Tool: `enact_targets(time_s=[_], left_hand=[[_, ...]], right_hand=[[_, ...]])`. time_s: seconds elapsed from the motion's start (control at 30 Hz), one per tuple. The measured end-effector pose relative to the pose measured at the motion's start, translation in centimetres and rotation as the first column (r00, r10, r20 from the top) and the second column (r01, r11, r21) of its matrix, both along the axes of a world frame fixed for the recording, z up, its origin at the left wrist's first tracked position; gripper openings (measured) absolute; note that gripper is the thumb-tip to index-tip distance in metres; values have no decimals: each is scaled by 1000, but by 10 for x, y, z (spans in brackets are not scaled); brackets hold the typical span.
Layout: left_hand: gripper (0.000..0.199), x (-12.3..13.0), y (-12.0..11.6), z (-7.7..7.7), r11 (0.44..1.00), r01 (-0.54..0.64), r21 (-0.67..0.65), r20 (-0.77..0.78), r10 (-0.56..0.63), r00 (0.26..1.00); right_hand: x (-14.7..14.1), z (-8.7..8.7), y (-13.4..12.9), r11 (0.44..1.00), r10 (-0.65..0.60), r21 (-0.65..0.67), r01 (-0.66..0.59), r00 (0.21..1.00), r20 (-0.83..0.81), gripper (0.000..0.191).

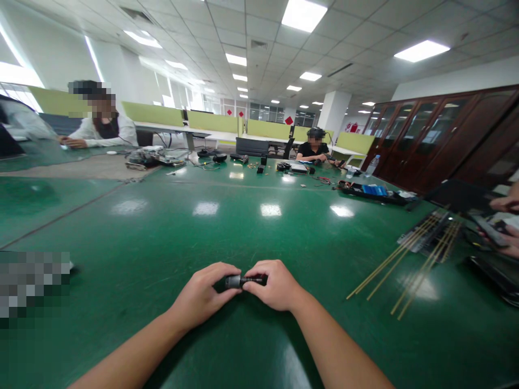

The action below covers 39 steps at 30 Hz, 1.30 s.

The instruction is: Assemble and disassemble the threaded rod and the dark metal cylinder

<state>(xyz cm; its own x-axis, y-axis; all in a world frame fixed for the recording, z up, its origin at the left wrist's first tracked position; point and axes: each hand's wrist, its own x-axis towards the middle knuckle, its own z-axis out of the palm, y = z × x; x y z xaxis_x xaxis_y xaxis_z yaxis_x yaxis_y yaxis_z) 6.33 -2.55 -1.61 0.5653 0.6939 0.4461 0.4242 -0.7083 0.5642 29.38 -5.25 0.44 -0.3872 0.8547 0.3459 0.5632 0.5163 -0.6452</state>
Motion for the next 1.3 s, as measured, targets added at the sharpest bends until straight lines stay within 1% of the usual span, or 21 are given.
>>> enact_targets(time_s=[0.67, 1.13, 1.3], left_hand=[[27, -2, 0, 0, 1000, -26, -9, 0, 26, 1000], [26, -2, 1, 0, 999, -24, 22, 20, 24, 1000], [26, -2, 1, 0, 999, -29, 14, 15, 29, 999]], right_hand=[[1, -1, 1, 1000, -11, 2, 11, 1000, 10, 15], [2, 2, 0, 1000, -26, 7, 26, 999, 32, 15], [1, 4, -1, 1000, -29, 0, 29, 999, 42, 14]])
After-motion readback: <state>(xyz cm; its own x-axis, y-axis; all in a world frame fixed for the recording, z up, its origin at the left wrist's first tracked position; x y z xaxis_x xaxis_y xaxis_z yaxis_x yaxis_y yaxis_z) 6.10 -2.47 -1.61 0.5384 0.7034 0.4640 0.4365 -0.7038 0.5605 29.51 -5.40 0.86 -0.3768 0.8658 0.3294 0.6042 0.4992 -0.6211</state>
